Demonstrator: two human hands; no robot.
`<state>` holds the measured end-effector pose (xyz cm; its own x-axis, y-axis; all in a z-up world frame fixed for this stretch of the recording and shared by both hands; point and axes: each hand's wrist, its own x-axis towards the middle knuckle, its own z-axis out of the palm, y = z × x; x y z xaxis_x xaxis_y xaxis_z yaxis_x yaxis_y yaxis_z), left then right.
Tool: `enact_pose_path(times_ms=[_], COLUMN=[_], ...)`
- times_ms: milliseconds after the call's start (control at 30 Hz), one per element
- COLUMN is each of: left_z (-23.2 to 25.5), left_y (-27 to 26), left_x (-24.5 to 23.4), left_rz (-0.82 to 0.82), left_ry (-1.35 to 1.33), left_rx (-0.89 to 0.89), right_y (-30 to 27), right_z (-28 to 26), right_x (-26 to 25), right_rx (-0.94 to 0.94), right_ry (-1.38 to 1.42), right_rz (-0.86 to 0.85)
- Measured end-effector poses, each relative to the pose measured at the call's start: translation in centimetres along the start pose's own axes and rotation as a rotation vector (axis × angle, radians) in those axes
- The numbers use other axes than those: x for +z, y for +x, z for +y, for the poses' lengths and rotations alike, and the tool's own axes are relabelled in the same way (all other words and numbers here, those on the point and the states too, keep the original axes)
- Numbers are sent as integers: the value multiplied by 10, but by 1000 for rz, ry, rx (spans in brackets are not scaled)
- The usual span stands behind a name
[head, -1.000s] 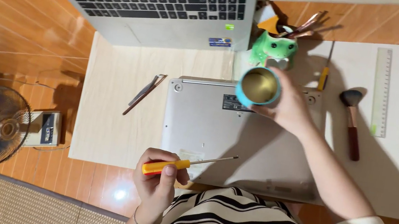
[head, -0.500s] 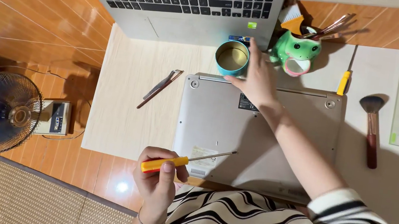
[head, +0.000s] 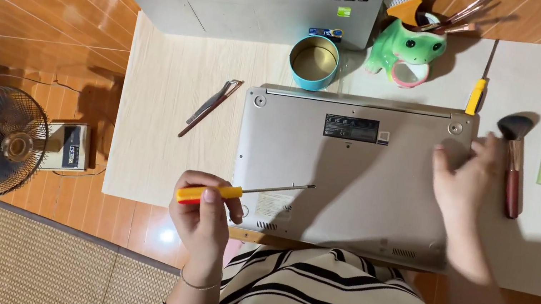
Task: The person unscrews the screws from the back cover of a laptop using a screwdriver, placing each removed screw into a teal cup. They reposition the laptop and continue loosening screws around the panel edges throughout the clip.
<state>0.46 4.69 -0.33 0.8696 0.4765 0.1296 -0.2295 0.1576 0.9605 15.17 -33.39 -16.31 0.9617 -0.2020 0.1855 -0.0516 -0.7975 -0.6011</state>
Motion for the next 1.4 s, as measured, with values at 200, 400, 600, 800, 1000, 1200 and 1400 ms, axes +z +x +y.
enact_pose_path(times_ms=[200, 400, 600, 800, 1000, 1200, 1400], left_z=[-12, -31, -55, -98, -137, -170, -172], left_y=[14, 34, 54, 69, 77, 81, 87], left_x=[-2, 15, 61, 117, 163, 187, 200], left_rz=[-6, -28, -190, -348, -383, -357, -259], left_ry=[-78, -123, -122, -192, -220, -229, -92], left_rx=[-55, -176, -336, -428, -538, -516, -538], right_y=[-9, -19, -24, -3, 33, 35, 38], right_z=[-31, -50, -58, -20, 3, 2, -16], right_x=[6, 10, 16, 18, 8, 8, -4], right_rx=[-28, -41, -19, 32, -27, -9, 49], right_ry=[-104, -45, 80, 348, 574, 675, 623], right_rz=[22, 4, 1, -20, -155, -173, -197])
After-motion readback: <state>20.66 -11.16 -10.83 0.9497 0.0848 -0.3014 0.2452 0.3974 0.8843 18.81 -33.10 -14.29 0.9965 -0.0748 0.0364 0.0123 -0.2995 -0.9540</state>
